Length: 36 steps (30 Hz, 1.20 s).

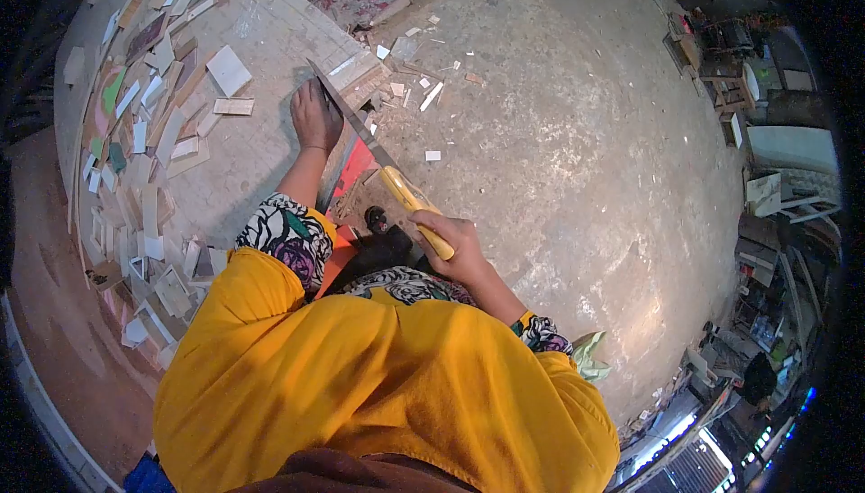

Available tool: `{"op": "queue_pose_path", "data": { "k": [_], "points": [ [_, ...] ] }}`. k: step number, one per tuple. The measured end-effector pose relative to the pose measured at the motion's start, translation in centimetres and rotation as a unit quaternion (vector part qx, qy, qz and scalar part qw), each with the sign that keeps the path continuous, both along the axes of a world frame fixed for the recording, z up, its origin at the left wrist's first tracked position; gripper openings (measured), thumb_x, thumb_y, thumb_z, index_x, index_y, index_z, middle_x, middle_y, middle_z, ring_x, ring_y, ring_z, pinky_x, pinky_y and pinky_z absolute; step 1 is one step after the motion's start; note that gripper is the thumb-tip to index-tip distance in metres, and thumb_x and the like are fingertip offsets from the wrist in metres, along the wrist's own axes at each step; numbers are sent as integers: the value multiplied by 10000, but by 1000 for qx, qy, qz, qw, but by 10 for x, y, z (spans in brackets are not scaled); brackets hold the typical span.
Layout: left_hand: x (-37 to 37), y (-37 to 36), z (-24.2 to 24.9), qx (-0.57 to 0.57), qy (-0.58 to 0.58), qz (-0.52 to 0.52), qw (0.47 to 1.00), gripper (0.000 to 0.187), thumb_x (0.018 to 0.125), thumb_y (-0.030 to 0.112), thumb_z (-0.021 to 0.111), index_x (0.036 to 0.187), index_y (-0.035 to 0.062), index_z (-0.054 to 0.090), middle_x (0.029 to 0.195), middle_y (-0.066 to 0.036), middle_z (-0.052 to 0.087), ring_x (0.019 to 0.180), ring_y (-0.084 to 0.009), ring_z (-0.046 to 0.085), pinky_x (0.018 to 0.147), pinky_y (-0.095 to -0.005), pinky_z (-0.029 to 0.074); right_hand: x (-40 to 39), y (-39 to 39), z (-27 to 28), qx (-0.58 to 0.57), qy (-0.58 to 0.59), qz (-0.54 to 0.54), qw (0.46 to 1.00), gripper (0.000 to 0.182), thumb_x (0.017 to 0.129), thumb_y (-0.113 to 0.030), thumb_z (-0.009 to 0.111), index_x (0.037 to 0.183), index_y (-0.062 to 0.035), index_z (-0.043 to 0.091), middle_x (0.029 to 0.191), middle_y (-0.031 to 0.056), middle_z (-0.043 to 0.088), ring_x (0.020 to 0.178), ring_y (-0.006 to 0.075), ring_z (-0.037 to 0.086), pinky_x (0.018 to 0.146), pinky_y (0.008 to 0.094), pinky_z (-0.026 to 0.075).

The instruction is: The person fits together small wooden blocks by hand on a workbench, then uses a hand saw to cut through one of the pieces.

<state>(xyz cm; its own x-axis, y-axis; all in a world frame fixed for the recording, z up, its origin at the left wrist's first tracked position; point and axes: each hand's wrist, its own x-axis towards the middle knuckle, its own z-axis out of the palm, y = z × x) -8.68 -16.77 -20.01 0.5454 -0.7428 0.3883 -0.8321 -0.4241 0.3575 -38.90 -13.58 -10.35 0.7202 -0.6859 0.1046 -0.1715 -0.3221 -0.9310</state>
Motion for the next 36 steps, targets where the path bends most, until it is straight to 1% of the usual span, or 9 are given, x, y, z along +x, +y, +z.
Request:
{"op": "queue_pose_path", "data": {
  "k": [3,7,13,18,23,24,26,29,36],
  "points": [
    [1,1,-1,25,9,-13,1000,406,707,106,579,1096,12,505,1083,-147,510,1030,-333,463,895,-420,370,8,-1,-8,-40,-6,29,999,291,749,-23,636,1032,-64,585,946,149,638,759,310,643,652,316,498],
    [1,4,-1,-21,-10,-60,998,396,684,98,564,1056,-22,503,1052,-162,515,1006,-336,471,909,-424,361,77,-33,-23,-22,-47,-25,998,306,773,-53,623,1071,-86,564,989,164,621,834,343,628,700,336,497],
    [3,3,-4,-26,11,-45,999,392,677,90,574,1044,-25,504,1067,-166,518,1035,-342,466,922,-427,357,119,-38,-46,-48,-78,-63,994,424,773,-89,645,1164,-95,481,970,170,620,786,341,635,653,327,499],
    [2,4,-4,-25,43,-45,998,423,662,88,591,1059,-25,500,1083,-174,516,1045,-349,467,945,-424,348,121,-24,-56,87,-92,-142,982,279,768,-105,655,1009,-67,520,795,155,614,693,312,636,603,315,495],
    [5,5,-10,-38,3,-64,997,351,686,111,596,1008,-15,534,1059,-180,522,1011,-351,480,917,-430,366,114,-34,-66,-104,13,-35,994,170,732,-173,669,805,-57,567,721,149,592,628,342,592,550,377,475],
    [7,5,-13,-37,3,-65,997,351,686,111,596,1008,-15,534,1059,-180,522,1011,-351,480,917,-430,366,116,-34,-65,-103,13,-36,994,170,732,-173,669,805,-57,567,721,149,592,628,342,592,550,377,475],
    [10,6,-20,-64,154,-37,985,327,703,154,602,982,-10,559,1015,-179,529,989,-364,478,891,-440,375,120,-30,-62,-168,1,29,985,194,725,-218,665,797,-64,571,703,152,585,633,354,578,548,406,466],
    [0,5,3,-86,135,-37,986,306,710,187,606,951,2,572,972,-168,533,967,-368,478,866,-447,381,117,-37,-58,-125,2,42,991,202,752,-199,659,782,-30,554,717,164,566,635,367,561,544,397,451],
    [5,4,-4,-53,83,-53,994,302,707,193,607,955,21,584,996,-151,535,978,-353,477,872,-440,379,122,-32,-57,-133,44,12,990,195,759,-207,653,790,-42,554,670,153,541,597,366,549,524,405,441]
  ]
}}
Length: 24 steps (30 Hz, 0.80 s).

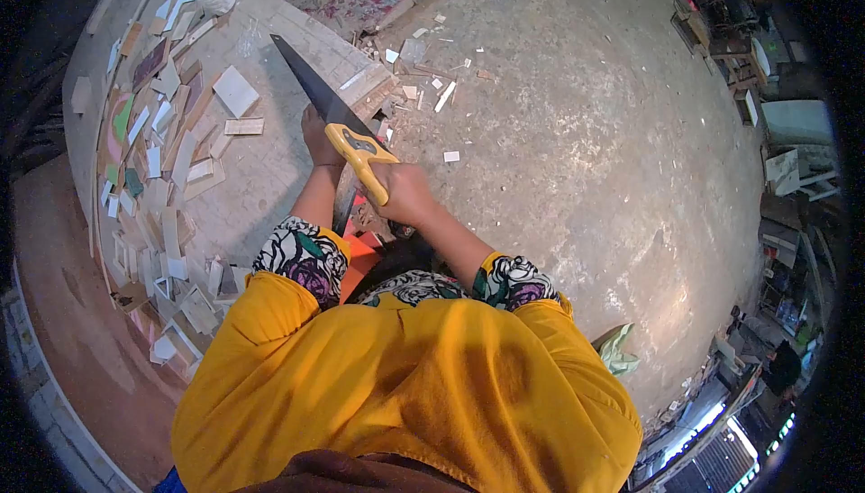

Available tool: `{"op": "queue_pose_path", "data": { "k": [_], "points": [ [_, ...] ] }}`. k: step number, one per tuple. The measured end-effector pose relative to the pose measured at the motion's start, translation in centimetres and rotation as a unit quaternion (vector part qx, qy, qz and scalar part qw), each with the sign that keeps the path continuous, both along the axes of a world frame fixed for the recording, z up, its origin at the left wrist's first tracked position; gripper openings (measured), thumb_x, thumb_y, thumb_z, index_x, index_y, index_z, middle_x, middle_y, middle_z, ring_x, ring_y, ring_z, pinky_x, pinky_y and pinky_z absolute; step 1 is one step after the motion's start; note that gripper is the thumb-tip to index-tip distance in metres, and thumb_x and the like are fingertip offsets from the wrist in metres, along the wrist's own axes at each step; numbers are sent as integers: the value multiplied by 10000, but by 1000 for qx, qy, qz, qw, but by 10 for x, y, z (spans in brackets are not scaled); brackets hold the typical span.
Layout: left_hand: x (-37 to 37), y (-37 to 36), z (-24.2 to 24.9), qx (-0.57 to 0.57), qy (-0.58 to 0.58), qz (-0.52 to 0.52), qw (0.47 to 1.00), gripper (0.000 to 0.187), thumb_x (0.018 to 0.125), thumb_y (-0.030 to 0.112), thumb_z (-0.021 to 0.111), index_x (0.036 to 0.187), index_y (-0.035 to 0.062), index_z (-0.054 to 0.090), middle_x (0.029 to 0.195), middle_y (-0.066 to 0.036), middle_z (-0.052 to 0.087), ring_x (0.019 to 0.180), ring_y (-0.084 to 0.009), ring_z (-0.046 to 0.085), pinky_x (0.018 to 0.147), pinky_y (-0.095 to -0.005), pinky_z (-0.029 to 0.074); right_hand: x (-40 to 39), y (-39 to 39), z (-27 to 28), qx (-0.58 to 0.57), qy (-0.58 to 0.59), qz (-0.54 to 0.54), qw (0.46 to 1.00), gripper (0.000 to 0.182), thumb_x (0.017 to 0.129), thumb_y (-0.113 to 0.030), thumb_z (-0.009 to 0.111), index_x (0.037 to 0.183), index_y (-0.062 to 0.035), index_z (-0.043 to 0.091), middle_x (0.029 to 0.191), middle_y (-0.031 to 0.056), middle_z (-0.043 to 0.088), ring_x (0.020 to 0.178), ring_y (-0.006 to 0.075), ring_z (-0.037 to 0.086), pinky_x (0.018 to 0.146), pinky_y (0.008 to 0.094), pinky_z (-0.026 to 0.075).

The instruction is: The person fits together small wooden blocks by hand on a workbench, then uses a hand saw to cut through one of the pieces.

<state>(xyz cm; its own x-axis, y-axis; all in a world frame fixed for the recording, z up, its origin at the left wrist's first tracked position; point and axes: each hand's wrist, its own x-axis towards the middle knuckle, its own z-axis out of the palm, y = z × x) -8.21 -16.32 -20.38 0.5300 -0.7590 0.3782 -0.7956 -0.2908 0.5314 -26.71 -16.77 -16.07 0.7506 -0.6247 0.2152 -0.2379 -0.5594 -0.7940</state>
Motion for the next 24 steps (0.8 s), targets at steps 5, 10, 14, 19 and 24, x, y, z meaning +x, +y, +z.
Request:
{"op": "queue_pose_path", "data": {
  "k": [5,10,14,19,24],
  "points": [
    [0,1,-2,17,-2,3,1000,309,710,186,603,961,8,574,1015,-157,533,990,-355,474,879,-443,377,1,2,-6,21,-18,-17,999,189,762,-203,651,774,-42,553,677,155,549,589,368,543,514,399,432],
    [-1,-4,-4,29,-108,13,994,377,709,162,598,1036,-13,530,1047,-171,525,1001,-352,473,900,-438,368,-2,-15,1,137,-77,-35,987,193,760,-196,655,732,-30,561,634,162,537,549,359,522,506,387,421],
    [-1,-5,-2,58,-93,34,993,451,683,118,614,1094,-15,488,1067,-167,520,1009,-342,474,906,-431,367,-2,-23,-6,217,-86,-38,972,223,796,-208,644,720,-21,550,592,132,516,483,282,461,503,355,398],
    [-1,-2,-9,38,-114,13,993,466,656,94,640,1091,-1,500,1061,-155,515,1006,-331,471,901,-419,372,-26,-5,-14,195,-68,-41,978,191,802,-181,637,731,-18,566,584,126,515,494,245,514,504,340,408],
    [-6,-4,2,63,-105,33,992,437,685,124,613,1092,2,507,1029,-147,506,1011,-323,465,904,-416,366,-81,29,3,195,-32,-66,978,127,777,-125,635,746,-18,573,600,151,531,519,305,550,497,345,424]
  ]
}}
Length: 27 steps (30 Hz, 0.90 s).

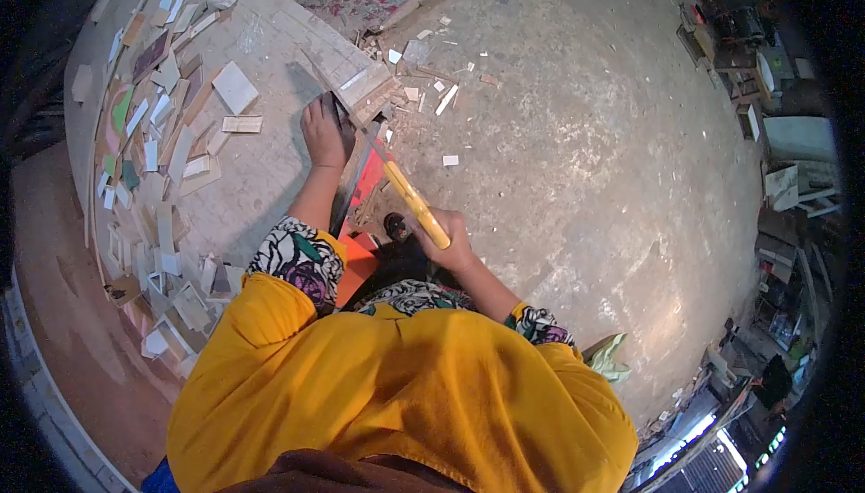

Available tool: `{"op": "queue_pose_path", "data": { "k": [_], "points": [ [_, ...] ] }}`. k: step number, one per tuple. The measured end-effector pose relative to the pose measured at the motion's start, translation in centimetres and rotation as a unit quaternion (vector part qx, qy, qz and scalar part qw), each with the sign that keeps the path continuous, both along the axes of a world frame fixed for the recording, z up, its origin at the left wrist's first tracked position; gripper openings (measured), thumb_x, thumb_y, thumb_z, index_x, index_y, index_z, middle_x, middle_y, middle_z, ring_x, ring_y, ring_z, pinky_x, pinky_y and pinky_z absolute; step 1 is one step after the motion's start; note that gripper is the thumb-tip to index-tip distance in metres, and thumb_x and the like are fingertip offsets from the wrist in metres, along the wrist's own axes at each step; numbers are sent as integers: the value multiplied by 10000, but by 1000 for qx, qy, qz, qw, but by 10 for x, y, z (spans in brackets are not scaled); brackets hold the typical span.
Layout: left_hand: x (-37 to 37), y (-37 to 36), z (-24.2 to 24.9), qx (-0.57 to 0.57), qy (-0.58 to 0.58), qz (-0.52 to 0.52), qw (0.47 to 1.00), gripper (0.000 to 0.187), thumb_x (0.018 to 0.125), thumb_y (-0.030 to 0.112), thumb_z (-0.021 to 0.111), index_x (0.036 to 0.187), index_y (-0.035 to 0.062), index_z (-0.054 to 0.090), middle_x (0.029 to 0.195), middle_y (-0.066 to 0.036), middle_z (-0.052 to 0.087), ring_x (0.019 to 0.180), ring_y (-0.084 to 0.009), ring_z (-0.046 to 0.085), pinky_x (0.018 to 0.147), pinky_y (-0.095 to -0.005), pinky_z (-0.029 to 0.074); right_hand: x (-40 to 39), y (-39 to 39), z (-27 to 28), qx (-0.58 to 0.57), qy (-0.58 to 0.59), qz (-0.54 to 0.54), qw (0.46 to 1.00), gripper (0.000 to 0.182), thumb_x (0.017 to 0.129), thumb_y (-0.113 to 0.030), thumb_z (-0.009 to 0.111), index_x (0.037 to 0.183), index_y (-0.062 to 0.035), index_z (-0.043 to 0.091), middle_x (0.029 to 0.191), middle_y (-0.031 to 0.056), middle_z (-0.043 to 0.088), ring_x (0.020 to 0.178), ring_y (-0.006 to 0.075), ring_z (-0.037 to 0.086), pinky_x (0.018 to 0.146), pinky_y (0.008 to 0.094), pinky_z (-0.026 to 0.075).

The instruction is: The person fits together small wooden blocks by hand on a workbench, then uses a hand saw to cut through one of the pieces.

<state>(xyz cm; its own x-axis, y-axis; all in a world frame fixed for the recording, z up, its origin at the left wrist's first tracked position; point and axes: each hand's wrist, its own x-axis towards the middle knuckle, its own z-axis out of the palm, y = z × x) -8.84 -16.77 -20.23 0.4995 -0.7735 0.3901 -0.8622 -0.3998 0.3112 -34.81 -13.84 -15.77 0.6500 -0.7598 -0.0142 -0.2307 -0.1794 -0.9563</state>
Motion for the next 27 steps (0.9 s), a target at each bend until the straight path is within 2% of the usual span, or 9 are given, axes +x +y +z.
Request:
{"op": "queue_pose_path", "data": {
  "k": [8,11,13,15,16,17,20,22,27],
  "points": [
    [8,-3,0,15,6,35,999,399,692,119,574,1065,-15,519,1028,-173,510,1014,-330,468,891,-426,365,15,-17,9,-46,-30,18,998,190,758,-77,633,637,-10,502,536,121,463,445,256,456,454,324,356],
    [19,-3,-6,-26,-20,-5,999,401,693,121,567,1067,-17,522,1033,-172,515,1010,-323,472,886,-419,371,16,-24,16,-49,5,34,998,172,752,-95,643,659,-21,518,555,123,482,473,281,483,470,335,377],
    [25,-6,-16,-4,-18,-1,1000,409,698,151,574,1071,-11,528,1063,-158,511,1023,-305,469,899,-398,369,20,-22,16,-180,15,35,983,167,739,-122,662,681,-35,531,584,131,506,522,318,509,520,364,402],
    [26,-9,-30,-52,-54,65,995,417,699,159,568,1082,0,522,1088,-143,503,1043,-293,457,911,-381,361,23,-15,8,-197,-10,42,980,168,730,-143,674,697,-43,543,608,133,526,565,345,526,573,387,415],
    [21,-7,-33,-39,-171,63,982,406,719,171,559,1089,10,512,1104,-137,495,1058,-286,446,924,-389,345,23,-11,6,-184,23,41,982,139,729,-147,663,736,-51,561,631,142,543,580,354,532,581,390,418],
    [16,-6,-36,-41,-175,64,982,406,719,171,559,1089,10,512,1104,-137,495,1058,-286,446,924,-389,345,23,-7,4,-172,56,39,983,125,728,-150,651,775,-59,580,653,151,559,594,364,537,588,393,421],
    [-1,-7,0,-15,-35,56,998,388,741,196,578,1074,9,507,1055,-144,508,1043,-299,452,922,-421,330,24,-7,9,-149,20,24,988,126,737,-149,649,760,-50,576,635,158,550,582,363,544,547,392,424],
    [0,-9,4,-26,-28,61,997,381,732,172,575,1068,5,508,1039,-144,513,1032,-306,459,920,-420,331,27,-11,19,-28,-26,-16,999,178,769,-168,648,713,-27,554,588,159,509,535,348,532,497,375,411],
    [-1,-6,-3,-45,-43,32,997,368,714,137,584,1054,9,525,1009,-139,527,1015,-310,473,910,-422,340,78,-40,3,-24,-49,-37,998,221,786,-170,649,713,6,536,570,158,487,483,273,485,494,350,395]
  ]
}}
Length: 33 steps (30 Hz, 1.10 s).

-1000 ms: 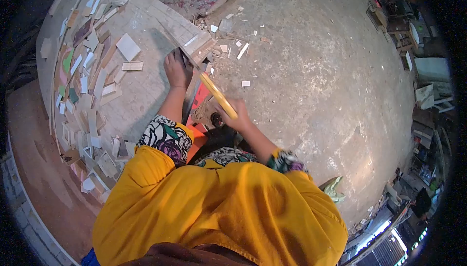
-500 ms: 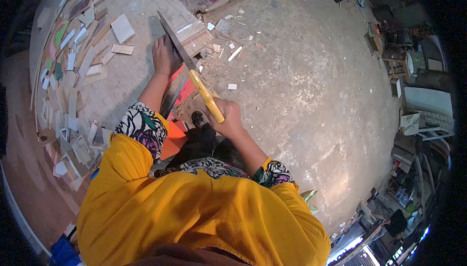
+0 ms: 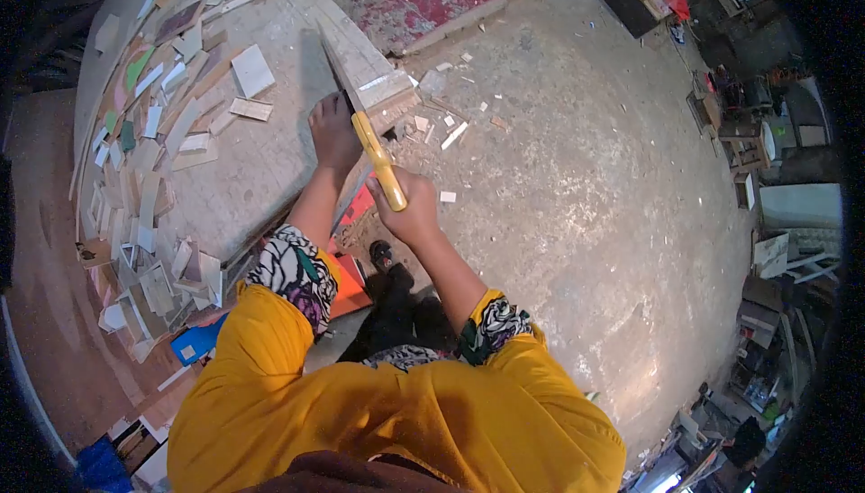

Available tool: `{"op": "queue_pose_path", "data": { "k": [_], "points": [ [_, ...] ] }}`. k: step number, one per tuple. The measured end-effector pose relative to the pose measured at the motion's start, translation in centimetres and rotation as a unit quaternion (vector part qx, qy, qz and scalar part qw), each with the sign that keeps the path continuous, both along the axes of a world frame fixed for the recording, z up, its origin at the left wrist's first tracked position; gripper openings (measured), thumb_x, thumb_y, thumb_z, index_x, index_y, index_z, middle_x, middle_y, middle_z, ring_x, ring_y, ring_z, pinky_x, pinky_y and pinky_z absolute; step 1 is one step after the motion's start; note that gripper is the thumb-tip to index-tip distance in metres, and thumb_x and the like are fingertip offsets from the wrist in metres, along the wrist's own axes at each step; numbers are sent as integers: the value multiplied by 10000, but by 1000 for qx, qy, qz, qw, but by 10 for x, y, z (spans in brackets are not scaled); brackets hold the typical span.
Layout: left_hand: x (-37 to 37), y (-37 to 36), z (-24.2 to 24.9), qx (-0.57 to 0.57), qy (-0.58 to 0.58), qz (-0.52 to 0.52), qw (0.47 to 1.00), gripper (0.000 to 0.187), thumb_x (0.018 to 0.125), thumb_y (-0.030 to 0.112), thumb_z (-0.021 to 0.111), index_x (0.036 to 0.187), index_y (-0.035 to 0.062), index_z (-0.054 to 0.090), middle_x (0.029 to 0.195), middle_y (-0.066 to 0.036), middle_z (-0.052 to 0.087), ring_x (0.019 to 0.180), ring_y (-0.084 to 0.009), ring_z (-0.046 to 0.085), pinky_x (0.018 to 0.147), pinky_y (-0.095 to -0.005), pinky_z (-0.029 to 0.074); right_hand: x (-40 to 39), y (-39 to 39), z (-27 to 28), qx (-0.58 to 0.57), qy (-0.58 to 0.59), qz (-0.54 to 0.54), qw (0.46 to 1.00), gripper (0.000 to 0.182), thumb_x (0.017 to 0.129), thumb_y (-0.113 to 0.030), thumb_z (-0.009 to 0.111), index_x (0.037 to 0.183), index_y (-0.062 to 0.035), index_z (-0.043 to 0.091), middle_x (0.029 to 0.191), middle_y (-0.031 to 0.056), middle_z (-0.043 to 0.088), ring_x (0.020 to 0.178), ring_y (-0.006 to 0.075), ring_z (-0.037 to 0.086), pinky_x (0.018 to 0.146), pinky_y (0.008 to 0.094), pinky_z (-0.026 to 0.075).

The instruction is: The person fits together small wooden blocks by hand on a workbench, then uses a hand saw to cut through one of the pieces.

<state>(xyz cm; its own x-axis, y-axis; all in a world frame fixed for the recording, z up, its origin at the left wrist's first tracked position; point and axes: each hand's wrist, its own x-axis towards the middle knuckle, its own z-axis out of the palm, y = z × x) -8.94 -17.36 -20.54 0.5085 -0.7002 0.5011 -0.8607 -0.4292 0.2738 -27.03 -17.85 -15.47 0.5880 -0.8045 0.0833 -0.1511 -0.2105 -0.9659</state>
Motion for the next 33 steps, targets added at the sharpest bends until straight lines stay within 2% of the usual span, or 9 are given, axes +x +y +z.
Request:
{"op": "queue_pose_path", "data": {
  "k": [3,5,9,15,19,22,25,30,33],
  "points": [
    [3,-3,3,9,16,15,1000,353,713,111,564,1050,9,540,1010,-137,529,1011,-303,473,904,-414,349,-3,-4,-3,24,4,30,999,179,783,-136,641,719,1,545,575,166,483,493,282,491,495,346,396],
    [7,-1,-5,42,8,14,999,452,709,202,619,1112,17,534,1079,-140,516,1029,-309,464,895,-422,366,-34,10,-13,-100,45,33,993,148,767,-122,649,739,-3,565,564,153,483,500,297,511,498,341,403],
    [13,-2,-17,40,-9,8,999,452,674,138,621,1101,16,535,1027,-128,504,981,-302,473,883,-426,371,-77,40,-12,-50,18,21,998,116,756,-104,653,770,-8,589,562,130,494,507,292,525,500,337,408],
    [9,-1,-3,-2,18,-13,1000,454,678,140,620,1105,16,529,1035,-130,506,1004,-309,461,882,-416,365,-8,-6,1,20,20,30,999,208,777,-143,655,691,7,539,573,166,507,491,308,502,471,354,380],
    [4,-1,1,61,20,-16,998,453,682,133,615,1111,20,523,1056,-132,511,1027,-309,455,892,-417,356,-49,25,-14,-79,48,23,995,182,761,-126,659,691,1,549,577,176,517,500,331,517,474,352,387],
    [7,-2,2,34,16,-10,999,366,678,92,594,1033,27,536,1011,-120,532,986,-289,479,880,-400,354,-73,42,2,-47,2,0,999,166,753,-111,659,687,-4,550,571,172,511,515,323,541,482,357,393],
    [0,5,-2,31,47,-59,997,426,688,140,616,1093,39,532,1064,-129,520,1032,-302,455,910,-421,349,-22,8,-9,-58,36,-19,997,189,768,-136,653,686,-1,549,553,150,504,474,224,506,486,338,398],
    [5,-2,6,42,16,-18,999,375,697,134,619,1038,-1,542,1068,-129,532,1025,-302,473,907,-410,349,3,-2,-22,-7,3,16,1000,199,780,-158,648,695,-8,547,535,142,480,445,201,462,466,333,388],
    [6,-7,-2,29,34,-12,999,397,698,148,620,1051,-12,536,1093,-146,525,1043,-321,466,938,-415,344,6,3,-23,-41,-9,-5,999,176,765,-152,654,704,-16,561,533,156,489,438,254,491,458,337,391]
  ]
}}
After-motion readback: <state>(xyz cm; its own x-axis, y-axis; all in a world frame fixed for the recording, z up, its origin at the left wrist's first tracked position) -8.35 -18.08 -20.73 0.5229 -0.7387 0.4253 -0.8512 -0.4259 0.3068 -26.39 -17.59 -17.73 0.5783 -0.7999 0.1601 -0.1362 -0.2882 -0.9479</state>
